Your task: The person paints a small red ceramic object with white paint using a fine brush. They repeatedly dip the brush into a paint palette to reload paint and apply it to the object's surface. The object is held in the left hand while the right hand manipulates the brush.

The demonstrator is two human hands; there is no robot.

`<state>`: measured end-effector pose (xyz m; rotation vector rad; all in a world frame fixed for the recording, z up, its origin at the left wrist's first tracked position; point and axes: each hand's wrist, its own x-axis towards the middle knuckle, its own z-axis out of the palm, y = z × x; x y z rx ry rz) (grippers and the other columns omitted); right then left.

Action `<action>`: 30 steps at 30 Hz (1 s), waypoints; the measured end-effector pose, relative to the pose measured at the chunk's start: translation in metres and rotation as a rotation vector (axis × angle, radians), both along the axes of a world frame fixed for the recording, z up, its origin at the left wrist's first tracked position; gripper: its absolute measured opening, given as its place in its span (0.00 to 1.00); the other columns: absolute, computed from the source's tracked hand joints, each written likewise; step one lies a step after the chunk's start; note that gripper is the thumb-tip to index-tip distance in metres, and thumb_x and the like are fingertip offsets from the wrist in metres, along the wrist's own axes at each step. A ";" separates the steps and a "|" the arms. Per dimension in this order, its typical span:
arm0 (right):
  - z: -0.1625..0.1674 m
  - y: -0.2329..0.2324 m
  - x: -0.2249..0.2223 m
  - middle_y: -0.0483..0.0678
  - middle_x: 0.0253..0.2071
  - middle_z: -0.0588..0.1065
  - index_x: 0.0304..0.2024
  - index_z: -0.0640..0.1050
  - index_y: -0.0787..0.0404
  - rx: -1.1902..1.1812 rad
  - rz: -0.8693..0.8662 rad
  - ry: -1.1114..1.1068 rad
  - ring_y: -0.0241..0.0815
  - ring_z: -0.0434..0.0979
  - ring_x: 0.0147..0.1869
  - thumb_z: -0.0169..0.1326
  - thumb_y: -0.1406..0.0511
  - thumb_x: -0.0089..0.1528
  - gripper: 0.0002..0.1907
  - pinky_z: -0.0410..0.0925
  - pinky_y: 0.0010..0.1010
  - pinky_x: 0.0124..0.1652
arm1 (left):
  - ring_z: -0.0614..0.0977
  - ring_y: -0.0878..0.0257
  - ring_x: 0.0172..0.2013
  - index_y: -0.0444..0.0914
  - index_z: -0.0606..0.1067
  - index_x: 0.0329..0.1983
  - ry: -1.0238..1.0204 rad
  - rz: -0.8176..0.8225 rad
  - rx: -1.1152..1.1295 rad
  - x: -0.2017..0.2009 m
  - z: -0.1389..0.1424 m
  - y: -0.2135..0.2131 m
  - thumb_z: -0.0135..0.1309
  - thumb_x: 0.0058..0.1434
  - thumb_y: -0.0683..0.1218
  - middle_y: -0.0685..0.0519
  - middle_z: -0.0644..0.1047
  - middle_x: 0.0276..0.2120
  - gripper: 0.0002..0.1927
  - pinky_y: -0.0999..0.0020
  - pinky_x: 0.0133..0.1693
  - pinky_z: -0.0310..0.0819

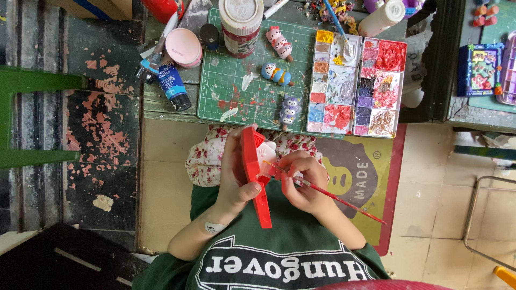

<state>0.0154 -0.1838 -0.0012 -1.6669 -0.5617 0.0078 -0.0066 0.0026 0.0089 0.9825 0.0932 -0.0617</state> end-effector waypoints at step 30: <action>-0.041 -0.076 0.201 0.49 0.35 0.82 0.43 0.74 0.63 -0.553 -0.597 0.111 0.37 0.80 0.29 0.54 0.65 0.69 0.07 0.69 0.29 0.30 | 0.68 0.56 0.67 0.41 0.62 0.72 0.279 0.284 -0.401 0.006 -0.064 0.041 0.42 0.68 0.68 0.52 0.67 0.68 0.38 0.52 0.67 0.60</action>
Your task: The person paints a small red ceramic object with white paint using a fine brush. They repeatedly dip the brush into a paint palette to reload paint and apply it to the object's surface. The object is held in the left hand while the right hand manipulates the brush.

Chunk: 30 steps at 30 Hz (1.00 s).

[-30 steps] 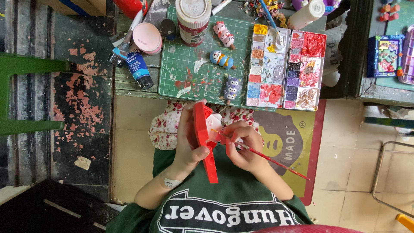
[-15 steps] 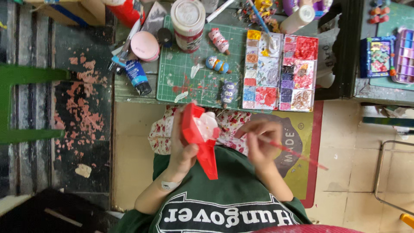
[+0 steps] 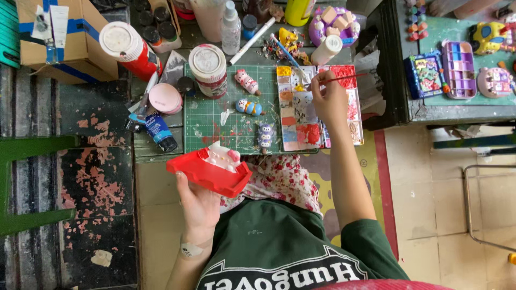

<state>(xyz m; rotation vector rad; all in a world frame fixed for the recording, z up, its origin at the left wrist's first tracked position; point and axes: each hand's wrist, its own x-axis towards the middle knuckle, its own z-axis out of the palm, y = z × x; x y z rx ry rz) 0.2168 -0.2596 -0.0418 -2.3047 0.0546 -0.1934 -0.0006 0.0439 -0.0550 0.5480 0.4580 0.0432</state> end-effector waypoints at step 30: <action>0.044 0.045 -0.174 0.52 0.40 0.76 0.41 0.68 0.64 0.888 0.244 0.014 0.38 0.76 0.43 0.51 0.77 0.67 0.07 0.70 0.30 0.46 | 0.64 0.48 0.70 0.41 0.41 0.74 -0.417 -0.095 0.779 -0.007 -0.007 -0.070 0.67 0.53 0.56 0.37 0.55 0.69 0.57 0.53 0.70 0.64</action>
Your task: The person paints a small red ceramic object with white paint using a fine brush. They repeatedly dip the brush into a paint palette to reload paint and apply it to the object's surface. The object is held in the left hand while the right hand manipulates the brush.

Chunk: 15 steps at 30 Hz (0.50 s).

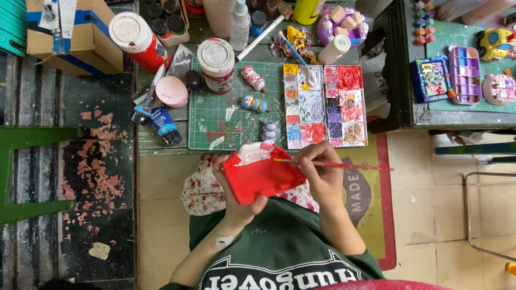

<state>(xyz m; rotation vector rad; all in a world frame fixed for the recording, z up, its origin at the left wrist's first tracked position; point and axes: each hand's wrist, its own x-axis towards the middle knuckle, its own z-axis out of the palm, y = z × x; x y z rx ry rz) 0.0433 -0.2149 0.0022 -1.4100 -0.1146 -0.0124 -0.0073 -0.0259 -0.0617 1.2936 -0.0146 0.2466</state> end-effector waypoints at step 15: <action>0.009 0.019 -0.017 0.51 0.42 0.72 0.41 0.67 0.62 -0.032 0.048 -0.077 0.39 0.76 0.43 0.51 0.78 0.66 0.09 0.70 0.30 0.48 | 0.63 0.41 0.72 0.50 0.43 0.62 -0.310 -0.021 0.261 0.000 0.045 -0.006 0.73 0.46 0.49 0.34 0.55 0.69 0.54 0.45 0.72 0.62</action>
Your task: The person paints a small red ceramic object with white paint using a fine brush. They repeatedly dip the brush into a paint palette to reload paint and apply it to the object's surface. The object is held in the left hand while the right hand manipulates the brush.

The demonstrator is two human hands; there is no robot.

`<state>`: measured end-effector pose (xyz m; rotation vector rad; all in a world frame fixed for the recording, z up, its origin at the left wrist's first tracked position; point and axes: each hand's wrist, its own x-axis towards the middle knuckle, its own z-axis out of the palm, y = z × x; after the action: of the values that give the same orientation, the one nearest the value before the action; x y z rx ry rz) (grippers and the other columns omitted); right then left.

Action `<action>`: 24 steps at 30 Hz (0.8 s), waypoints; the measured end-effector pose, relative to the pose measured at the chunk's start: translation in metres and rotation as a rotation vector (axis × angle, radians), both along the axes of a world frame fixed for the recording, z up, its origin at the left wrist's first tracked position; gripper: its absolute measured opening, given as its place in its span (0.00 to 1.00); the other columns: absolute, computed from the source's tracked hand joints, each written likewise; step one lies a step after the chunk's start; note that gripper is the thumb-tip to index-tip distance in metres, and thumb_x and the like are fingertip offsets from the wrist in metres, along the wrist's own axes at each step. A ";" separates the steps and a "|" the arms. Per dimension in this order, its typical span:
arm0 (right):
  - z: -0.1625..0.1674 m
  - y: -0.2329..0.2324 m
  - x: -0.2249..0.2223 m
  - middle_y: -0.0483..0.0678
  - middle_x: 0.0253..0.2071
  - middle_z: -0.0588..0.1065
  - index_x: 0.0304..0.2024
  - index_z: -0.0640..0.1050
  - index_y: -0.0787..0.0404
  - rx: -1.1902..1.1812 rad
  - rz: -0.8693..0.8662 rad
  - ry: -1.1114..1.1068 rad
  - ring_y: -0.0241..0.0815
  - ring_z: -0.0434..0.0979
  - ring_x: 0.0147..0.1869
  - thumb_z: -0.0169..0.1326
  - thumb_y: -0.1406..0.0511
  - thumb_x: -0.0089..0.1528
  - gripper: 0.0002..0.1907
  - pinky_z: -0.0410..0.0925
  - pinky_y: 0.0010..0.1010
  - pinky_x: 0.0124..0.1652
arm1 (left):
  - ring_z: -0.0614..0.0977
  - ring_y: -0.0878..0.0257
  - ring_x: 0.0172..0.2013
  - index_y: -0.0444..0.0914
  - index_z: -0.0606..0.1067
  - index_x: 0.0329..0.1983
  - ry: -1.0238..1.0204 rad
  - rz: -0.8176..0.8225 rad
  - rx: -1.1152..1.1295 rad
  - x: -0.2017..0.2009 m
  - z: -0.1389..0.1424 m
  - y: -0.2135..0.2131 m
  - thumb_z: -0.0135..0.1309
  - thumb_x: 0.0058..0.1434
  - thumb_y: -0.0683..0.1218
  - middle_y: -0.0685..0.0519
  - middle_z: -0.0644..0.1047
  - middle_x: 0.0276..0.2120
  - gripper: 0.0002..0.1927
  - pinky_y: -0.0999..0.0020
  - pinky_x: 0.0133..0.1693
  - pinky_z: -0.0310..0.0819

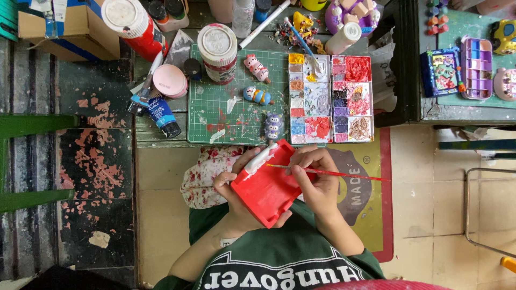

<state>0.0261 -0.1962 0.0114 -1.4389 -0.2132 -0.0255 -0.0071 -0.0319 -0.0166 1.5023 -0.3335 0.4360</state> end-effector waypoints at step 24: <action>0.003 -0.002 0.005 0.49 0.42 0.69 0.41 0.65 0.62 0.030 0.029 0.035 0.40 0.76 0.43 0.52 0.79 0.66 0.11 0.69 0.31 0.48 | 0.64 0.40 0.72 0.50 0.42 0.63 -0.011 -0.054 -0.034 0.002 0.007 0.000 0.76 0.45 0.49 0.34 0.54 0.69 0.57 0.45 0.73 0.66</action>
<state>0.0312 -0.1979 0.0145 -1.4052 -0.2040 0.0202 -0.0055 -0.0321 -0.0093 1.4553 -0.3725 0.4056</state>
